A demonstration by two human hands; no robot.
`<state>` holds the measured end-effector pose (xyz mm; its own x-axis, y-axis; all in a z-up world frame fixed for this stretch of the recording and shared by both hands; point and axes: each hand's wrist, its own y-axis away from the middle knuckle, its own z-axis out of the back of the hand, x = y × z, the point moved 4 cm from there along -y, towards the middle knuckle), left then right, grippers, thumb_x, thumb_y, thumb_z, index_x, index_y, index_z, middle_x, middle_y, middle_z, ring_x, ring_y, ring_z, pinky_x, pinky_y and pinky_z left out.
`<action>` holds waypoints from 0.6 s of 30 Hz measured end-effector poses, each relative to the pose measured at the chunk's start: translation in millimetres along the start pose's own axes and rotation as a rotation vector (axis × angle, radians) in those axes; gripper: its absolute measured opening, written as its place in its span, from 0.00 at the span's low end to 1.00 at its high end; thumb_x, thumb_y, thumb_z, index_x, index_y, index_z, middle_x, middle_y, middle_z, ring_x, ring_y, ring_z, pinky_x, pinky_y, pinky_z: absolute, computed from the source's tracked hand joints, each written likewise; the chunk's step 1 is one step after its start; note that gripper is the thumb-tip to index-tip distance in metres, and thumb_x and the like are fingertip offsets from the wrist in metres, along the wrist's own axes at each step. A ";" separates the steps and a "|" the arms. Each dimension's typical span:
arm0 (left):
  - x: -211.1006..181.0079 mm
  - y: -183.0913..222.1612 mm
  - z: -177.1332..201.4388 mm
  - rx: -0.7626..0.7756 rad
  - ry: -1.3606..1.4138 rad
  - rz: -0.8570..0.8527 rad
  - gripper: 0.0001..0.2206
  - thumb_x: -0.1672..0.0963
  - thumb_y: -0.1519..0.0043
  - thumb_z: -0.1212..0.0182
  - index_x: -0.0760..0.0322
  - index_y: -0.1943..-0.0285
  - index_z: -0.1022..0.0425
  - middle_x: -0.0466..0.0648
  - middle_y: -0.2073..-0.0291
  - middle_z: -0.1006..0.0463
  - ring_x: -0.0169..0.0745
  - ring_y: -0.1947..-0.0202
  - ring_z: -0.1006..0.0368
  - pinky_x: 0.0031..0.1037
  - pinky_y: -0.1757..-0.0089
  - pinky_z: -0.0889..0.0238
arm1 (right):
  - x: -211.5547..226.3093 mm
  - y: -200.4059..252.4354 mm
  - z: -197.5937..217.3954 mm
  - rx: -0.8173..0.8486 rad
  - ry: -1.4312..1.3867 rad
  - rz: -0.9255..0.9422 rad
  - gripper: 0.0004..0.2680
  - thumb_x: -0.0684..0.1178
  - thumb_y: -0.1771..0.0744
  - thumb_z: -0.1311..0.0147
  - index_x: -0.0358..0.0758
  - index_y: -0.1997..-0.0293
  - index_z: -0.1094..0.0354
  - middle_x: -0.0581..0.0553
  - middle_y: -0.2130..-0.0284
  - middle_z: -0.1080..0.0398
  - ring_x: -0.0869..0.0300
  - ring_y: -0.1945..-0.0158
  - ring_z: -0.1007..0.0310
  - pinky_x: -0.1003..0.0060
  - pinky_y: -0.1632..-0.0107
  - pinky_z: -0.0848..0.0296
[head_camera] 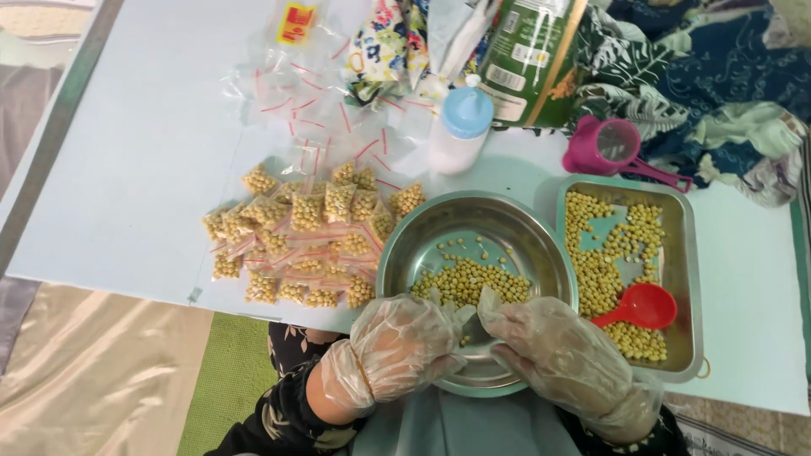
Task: Manually filling small plastic zip-lock bags with soybeans from a bowl and sealing them.
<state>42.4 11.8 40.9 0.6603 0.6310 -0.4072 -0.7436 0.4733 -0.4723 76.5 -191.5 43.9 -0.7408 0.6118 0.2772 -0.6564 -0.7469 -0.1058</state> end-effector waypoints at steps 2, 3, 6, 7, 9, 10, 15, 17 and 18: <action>5.1 1.0 -6.3 0.024 0.032 0.022 0.11 0.53 0.48 0.31 0.58 0.61 0.23 0.47 0.68 0.25 0.50 0.68 0.28 0.40 0.66 0.34 | -8.3 6.1 -11.0 -0.101 -0.076 0.042 0.13 0.52 0.38 0.38 0.45 0.51 0.26 0.50 0.52 0.25 0.54 0.54 0.26 0.59 0.48 0.28; 4.7 3.3 -6.1 0.016 0.027 0.032 0.11 0.53 0.48 0.31 0.58 0.61 0.23 0.47 0.68 0.25 0.50 0.68 0.28 0.40 0.66 0.34 | -5.7 2.0 -9.2 -0.096 -0.075 0.055 0.13 0.52 0.38 0.38 0.45 0.51 0.26 0.50 0.52 0.25 0.54 0.54 0.26 0.59 0.48 0.28; 5.3 0.6 -4.0 0.093 0.056 -0.013 0.15 0.53 0.47 0.31 0.59 0.54 0.26 0.48 0.62 0.25 0.51 0.64 0.27 0.41 0.63 0.34 | -3.0 -8.8 -6.7 0.073 -0.137 0.022 0.17 0.48 0.40 0.38 0.47 0.47 0.30 0.52 0.58 0.26 0.53 0.60 0.26 0.57 0.57 0.28; 4.1 -3.3 3.1 0.050 0.067 -0.066 0.16 0.54 0.47 0.30 0.62 0.52 0.25 0.48 0.63 0.25 0.49 0.64 0.27 0.39 0.62 0.33 | -3.0 -11.3 -1.4 0.065 -0.187 0.034 0.16 0.47 0.40 0.39 0.46 0.48 0.30 0.51 0.56 0.26 0.54 0.59 0.26 0.58 0.56 0.28; 2.6 -6.2 9.3 0.029 0.115 -0.134 0.17 0.55 0.47 0.29 0.65 0.50 0.25 0.48 0.64 0.25 0.47 0.65 0.28 0.37 0.61 0.33 | -5.4 -5.4 0.2 0.062 -0.245 0.001 0.15 0.46 0.39 0.40 0.44 0.48 0.30 0.51 0.55 0.26 0.54 0.59 0.26 0.59 0.55 0.28; 7.1 -8.0 8.4 0.043 0.060 -0.089 0.15 0.56 0.47 0.32 0.62 0.52 0.23 0.47 0.64 0.25 0.47 0.64 0.27 0.37 0.61 0.32 | -8.6 0.2 0.4 -0.009 -0.162 0.001 0.14 0.47 0.39 0.38 0.45 0.49 0.29 0.49 0.54 0.27 0.53 0.57 0.26 0.59 0.54 0.27; 14.1 -12.6 8.0 0.062 0.103 -0.089 0.18 0.55 0.48 0.29 0.64 0.50 0.23 0.50 0.59 0.22 0.50 0.62 0.24 0.38 0.56 0.29 | -36.7 38.2 26.2 0.012 -0.081 -0.198 0.12 0.53 0.35 0.45 0.46 0.47 0.28 0.50 0.55 0.27 0.57 0.63 0.29 0.61 0.60 0.29; 12.5 -19.5 14.0 0.000 0.019 -0.116 0.18 0.58 0.50 0.30 0.64 0.50 0.24 0.49 0.59 0.23 0.46 0.63 0.26 0.36 0.56 0.29 | -45.7 59.5 38.6 -0.114 -0.023 -0.294 0.10 0.51 0.35 0.43 0.43 0.52 0.26 0.49 0.57 0.25 0.56 0.59 0.26 0.60 0.54 0.29; 12.9 -20.2 13.7 0.005 0.020 -0.111 0.18 0.58 0.50 0.30 0.64 0.50 0.24 0.49 0.59 0.23 0.46 0.63 0.26 0.36 0.56 0.29 | -48.6 67.9 36.9 -0.110 -0.029 -0.294 0.10 0.51 0.35 0.43 0.43 0.52 0.26 0.49 0.57 0.25 0.56 0.59 0.26 0.60 0.54 0.29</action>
<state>64.6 18.8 55.9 0.7403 0.5621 -0.3687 -0.6666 0.5424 -0.5114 73.1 -281.6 58.5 -0.5136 0.7887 0.3380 -0.8546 -0.5055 -0.1191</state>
